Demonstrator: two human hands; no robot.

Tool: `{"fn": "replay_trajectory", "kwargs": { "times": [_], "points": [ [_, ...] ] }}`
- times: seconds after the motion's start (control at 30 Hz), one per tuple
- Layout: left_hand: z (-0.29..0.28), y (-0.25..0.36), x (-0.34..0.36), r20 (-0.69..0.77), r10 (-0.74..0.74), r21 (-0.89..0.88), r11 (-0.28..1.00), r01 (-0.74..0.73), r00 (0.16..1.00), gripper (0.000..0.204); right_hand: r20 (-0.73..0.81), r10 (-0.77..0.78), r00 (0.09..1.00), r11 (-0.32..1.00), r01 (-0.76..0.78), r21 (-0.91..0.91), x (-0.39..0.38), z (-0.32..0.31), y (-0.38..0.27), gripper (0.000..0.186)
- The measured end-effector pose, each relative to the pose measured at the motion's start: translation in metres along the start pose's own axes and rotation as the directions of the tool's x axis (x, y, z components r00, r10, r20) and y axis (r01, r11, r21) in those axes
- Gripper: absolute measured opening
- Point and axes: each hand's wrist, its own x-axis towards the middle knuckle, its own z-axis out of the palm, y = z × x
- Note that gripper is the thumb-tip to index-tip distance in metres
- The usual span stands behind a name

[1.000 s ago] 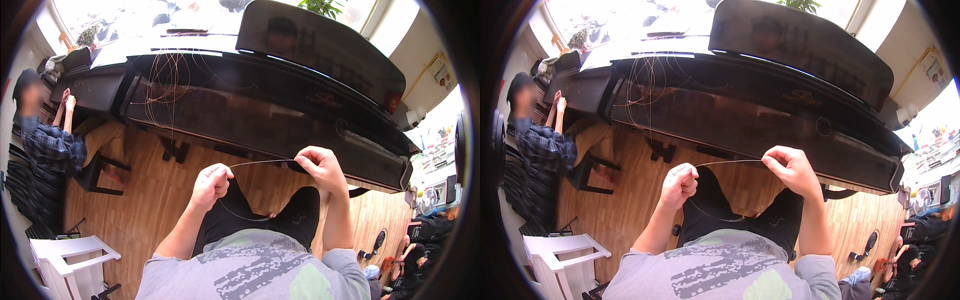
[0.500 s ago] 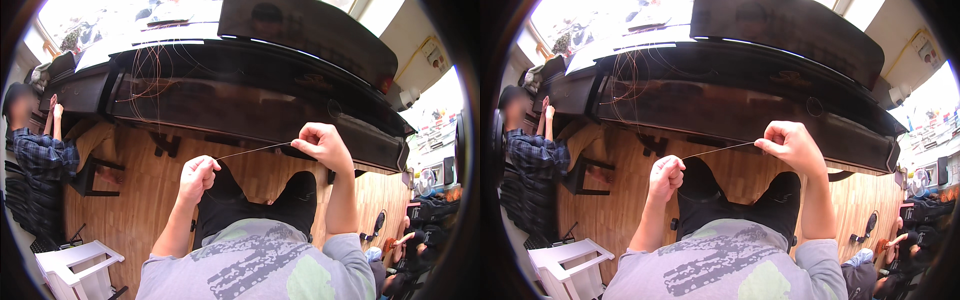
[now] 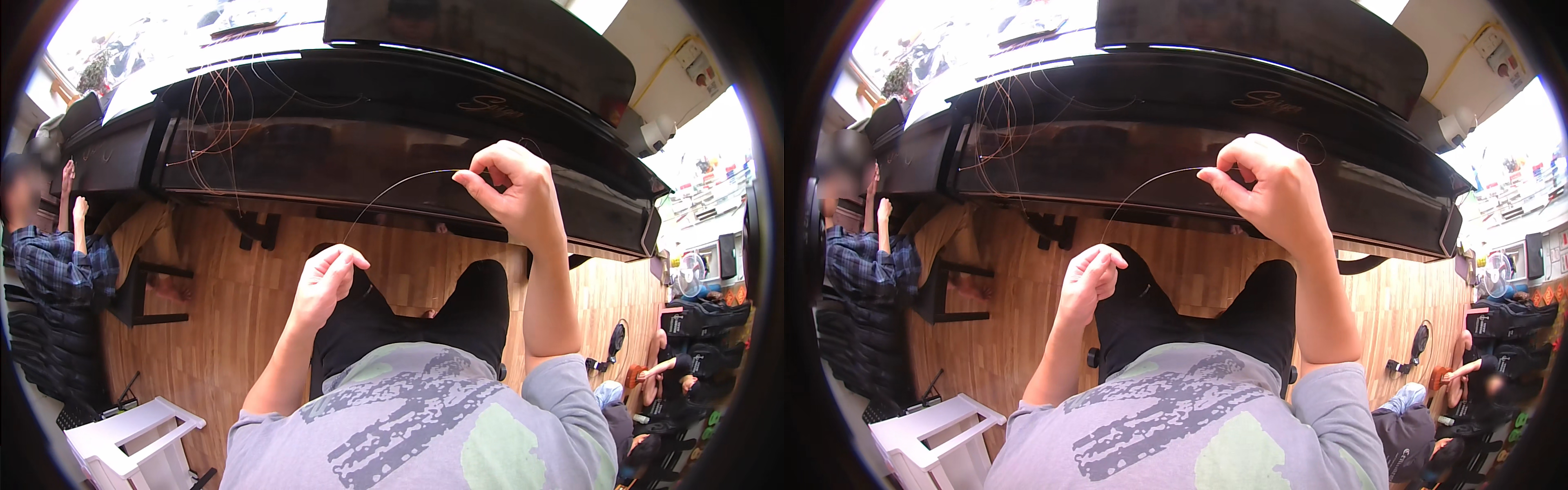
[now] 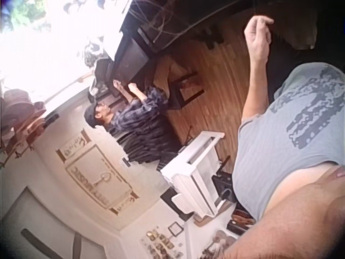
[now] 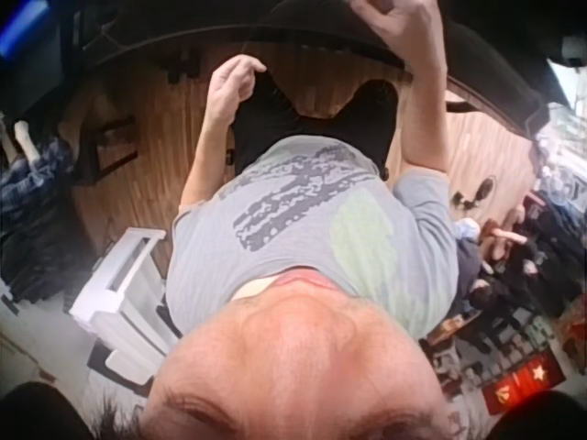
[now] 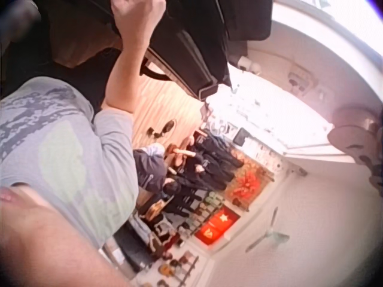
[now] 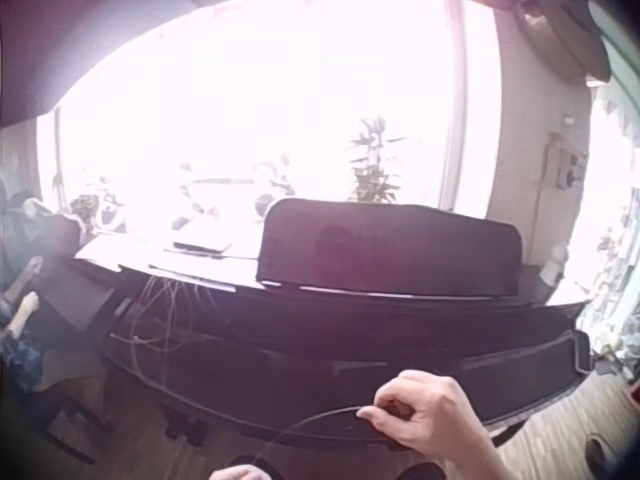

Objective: The person sits on the floor and repeatedly bends and twists a thin metal wire by hand, forming loops and curves. They occasionally place the wire on the piano surface and continue shaping it.

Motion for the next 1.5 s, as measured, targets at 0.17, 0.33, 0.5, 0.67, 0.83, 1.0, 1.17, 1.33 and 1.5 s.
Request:
{"fn": "replay_trajectory", "kwargs": {
  "times": [0.17, 0.33, 0.5, 0.67, 0.83, 1.0, 1.17, 1.33, 1.5],
  "points": [
    [0.004, 0.003, 0.002, -0.015, 0.073, 0.136, 0.988, -0.071, 0.997, 0.017, 0.013, -0.02, 1.0, 0.996, 0.019, 0.085, -0.001, 0.001, -0.004, 0.014],
    [0.021, 0.019, 0.007, 0.027, 0.362, 0.492, 0.807, -0.328, 0.932, 0.026, 0.126, 0.009, 0.992, 0.982, -0.032, 0.186, -0.004, 0.004, -0.015, 0.012],
    [0.04, 0.04, 0.019, 0.101, 0.501, 0.484, 0.73, -0.483, 0.859, 0.024, 0.286, 0.046, 0.957, 0.924, -0.15, 0.353, -0.007, 0.009, -0.029, 0.016],
    [0.059, 0.053, 0.019, 0.091, 0.501, 0.389, 0.778, -0.494, 0.861, 0.018, 0.292, 0.01, 0.956, 0.726, -0.207, 0.656, -0.02, 0.014, -0.037, 0.015],
    [0.065, 0.062, 0.013, 0.155, 0.601, 0.453, 0.662, -0.597, 0.784, 0.031, 0.187, -0.021, 0.982, 0.597, -0.138, 0.79, -0.024, 0.014, -0.046, 0.016],
    [0.071, 0.096, 0.0, 0.223, 0.603, 0.901, 0.172, -0.398, 0.766, 0.062, 0.166, 0.023, 0.986, 0.601, -0.146, 0.786, -0.027, 0.011, -0.045, 0.016],
    [0.074, 0.108, -0.005, 0.419, 0.691, 0.855, -0.081, -0.513, 0.59, 0.061, 0.195, 0.05, 0.979, 0.581, -0.188, 0.792, -0.028, 0.011, -0.046, 0.017],
    [0.082, 0.102, 0.001, 0.468, 0.672, 0.678, 0.145, -0.721, 0.575, 0.029, 0.203, 0.048, 0.978, 0.541, -0.196, 0.818, -0.031, 0.009, -0.055, 0.018],
    [0.086, 0.093, -0.001, 0.338, 0.658, 0.599, 0.401, -0.693, 0.672, 0.018, 0.149, 0.007, 0.989, 0.549, -0.128, 0.826, -0.032, 0.007, -0.056, 0.02]
  ]
}}
